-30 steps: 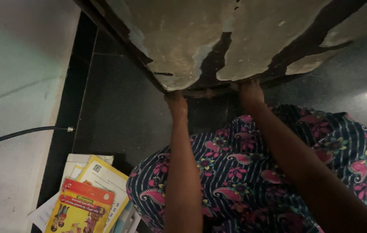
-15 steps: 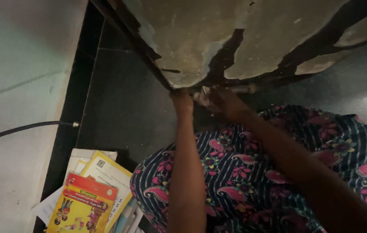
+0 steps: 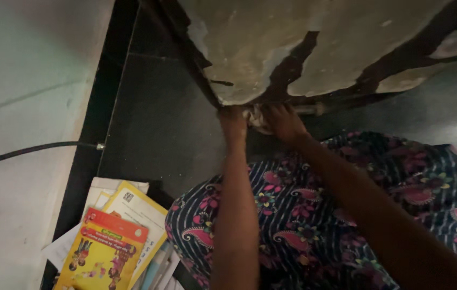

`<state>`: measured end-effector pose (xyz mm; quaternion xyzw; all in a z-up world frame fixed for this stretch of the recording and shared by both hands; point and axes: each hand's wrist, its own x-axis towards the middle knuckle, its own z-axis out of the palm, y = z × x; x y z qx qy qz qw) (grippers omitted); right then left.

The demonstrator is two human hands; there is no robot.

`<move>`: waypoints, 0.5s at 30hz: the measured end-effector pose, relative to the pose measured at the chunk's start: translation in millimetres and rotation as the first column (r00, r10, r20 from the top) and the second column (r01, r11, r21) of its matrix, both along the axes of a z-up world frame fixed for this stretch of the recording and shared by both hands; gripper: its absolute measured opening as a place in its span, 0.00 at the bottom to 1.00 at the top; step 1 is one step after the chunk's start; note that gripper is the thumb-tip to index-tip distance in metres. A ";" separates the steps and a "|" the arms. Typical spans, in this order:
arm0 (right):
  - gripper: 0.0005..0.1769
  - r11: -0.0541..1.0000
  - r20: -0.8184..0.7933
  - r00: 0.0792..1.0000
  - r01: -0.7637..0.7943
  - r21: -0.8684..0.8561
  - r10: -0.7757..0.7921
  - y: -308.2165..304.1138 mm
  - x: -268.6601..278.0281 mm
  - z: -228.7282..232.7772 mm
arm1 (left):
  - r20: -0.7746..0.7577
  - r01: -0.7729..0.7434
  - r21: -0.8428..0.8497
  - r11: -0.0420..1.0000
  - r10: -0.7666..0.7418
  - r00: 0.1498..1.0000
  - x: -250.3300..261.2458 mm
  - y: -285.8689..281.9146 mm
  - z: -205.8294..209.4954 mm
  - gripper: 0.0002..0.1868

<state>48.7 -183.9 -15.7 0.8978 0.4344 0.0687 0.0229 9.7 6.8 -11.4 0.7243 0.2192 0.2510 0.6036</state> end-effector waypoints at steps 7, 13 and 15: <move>0.33 0.982 -0.097 0.983 0.143 -0.121 -0.155 20.7 21.5 -34.7 | -0.004 -0.033 0.340 0.940 0.037 0.999 -5.2 -5.5 23.5 0.24; 0.34 0.950 -0.310 0.911 0.200 -0.241 -0.271 34.4 16.7 22.2 | -0.234 -0.033 0.197 0.980 0.080 0.969 -3.1 -11.0 22.1 0.26; 0.35 0.944 -0.414 0.850 0.275 -0.181 -0.327 37.3 10.8 44.7 | -0.266 -0.141 -0.105 0.984 0.109 0.958 -11.8 -12.0 51.4 0.30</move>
